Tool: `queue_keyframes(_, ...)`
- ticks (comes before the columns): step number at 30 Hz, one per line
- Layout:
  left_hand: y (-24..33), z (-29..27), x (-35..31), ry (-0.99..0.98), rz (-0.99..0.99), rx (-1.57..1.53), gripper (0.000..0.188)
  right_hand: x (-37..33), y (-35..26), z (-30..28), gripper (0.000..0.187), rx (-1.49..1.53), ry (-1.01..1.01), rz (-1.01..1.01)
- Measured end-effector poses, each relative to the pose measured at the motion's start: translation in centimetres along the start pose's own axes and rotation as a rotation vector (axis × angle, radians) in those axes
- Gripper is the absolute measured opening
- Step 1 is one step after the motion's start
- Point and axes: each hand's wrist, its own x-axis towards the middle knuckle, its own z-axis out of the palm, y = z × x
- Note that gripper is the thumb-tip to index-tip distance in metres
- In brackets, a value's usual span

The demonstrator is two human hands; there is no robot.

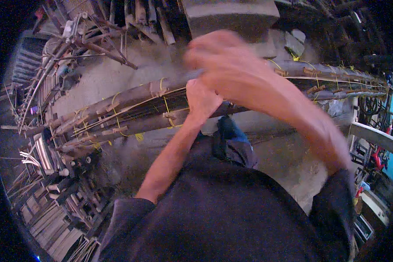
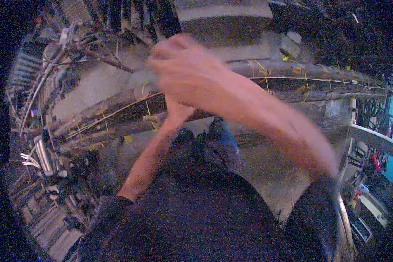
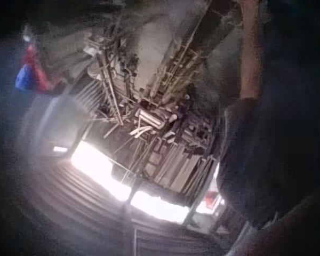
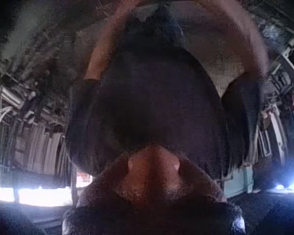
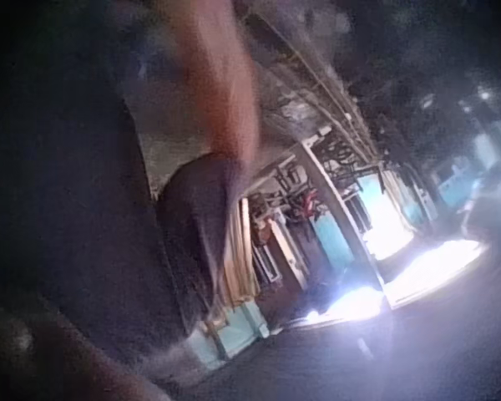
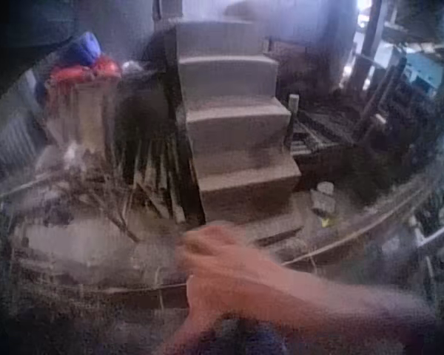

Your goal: The person ties yellow rope around a bundle of bamboo poles secured on a wooden rack. They repeatedly wrap and knot the rope at multiple points along the length of the poles, moving along the rack to reach different sections.

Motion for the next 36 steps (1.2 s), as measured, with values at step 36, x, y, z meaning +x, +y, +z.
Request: queue_keyframes(36, -11.5, 2.3, 14.2, -0.639, -0.143, -0.424, 0.047, -6.6, -12.0, 16.8, 0.016, 0.789, 0.335, 0.992)
